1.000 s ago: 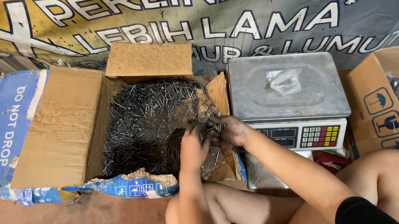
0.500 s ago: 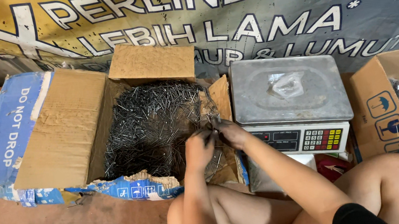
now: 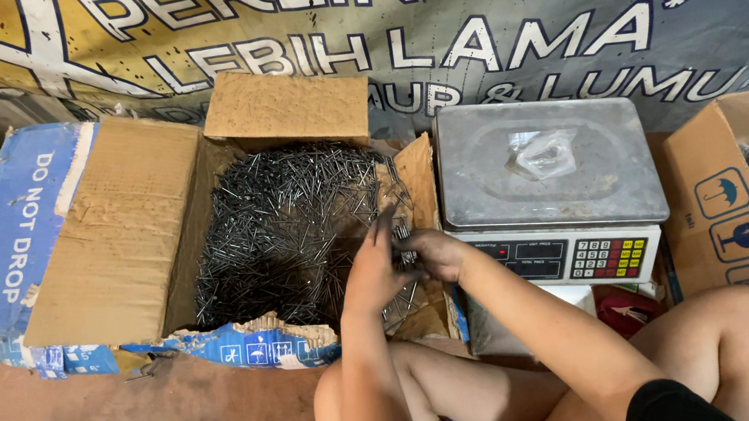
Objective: The person scoops nails from a cardboard box and places them into a small plastic bag on a digital scale. They repeatedly add or remove nails to reach a target weight, then move the filled bag to a second box containing other packaged bags.
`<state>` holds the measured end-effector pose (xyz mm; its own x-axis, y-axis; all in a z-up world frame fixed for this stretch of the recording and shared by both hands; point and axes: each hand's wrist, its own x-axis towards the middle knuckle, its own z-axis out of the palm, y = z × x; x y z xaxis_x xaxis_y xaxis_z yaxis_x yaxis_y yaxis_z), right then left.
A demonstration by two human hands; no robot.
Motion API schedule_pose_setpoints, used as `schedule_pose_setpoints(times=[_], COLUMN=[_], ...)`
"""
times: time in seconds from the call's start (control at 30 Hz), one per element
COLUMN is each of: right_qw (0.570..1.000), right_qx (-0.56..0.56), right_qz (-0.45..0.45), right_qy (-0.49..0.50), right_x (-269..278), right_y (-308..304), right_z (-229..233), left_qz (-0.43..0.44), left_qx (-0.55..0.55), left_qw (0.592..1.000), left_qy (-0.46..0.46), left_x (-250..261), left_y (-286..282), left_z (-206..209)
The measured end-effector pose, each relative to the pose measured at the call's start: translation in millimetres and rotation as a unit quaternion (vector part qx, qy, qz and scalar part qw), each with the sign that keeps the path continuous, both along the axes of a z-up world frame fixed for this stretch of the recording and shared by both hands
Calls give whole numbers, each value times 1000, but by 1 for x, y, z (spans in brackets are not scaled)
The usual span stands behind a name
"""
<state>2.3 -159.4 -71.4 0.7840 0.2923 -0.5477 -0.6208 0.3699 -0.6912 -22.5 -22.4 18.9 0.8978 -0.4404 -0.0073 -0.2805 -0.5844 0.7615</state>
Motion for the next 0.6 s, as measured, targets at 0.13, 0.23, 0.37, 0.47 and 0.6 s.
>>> schedule_pose_setpoints(times=[0.13, 0.23, 0.37, 0.47, 0.6], right_qw=[996, 989, 996, 998, 999], right_qx=[61, 116, 57, 18, 15], right_qz=[23, 27, 1, -15, -25], right_qy=[63, 87, 75, 53, 21], right_x=[-1, 3, 1, -4, -7], right_y=[-9, -7, -6, 1, 6], right_z=[15, 14, 16, 22, 23], left_qz=[-43, -58, -52, -39, -27], left_qx=[32, 75, 96, 105, 93], left_qw=[999, 996, 993, 991, 989], left_qy=[-5, -1, -44, -76, -108], left_x=[1, 0, 7, 9, 8], left_y=[2, 2, 0, 1, 3], left_z=[-1, 5, -14, -20, -24])
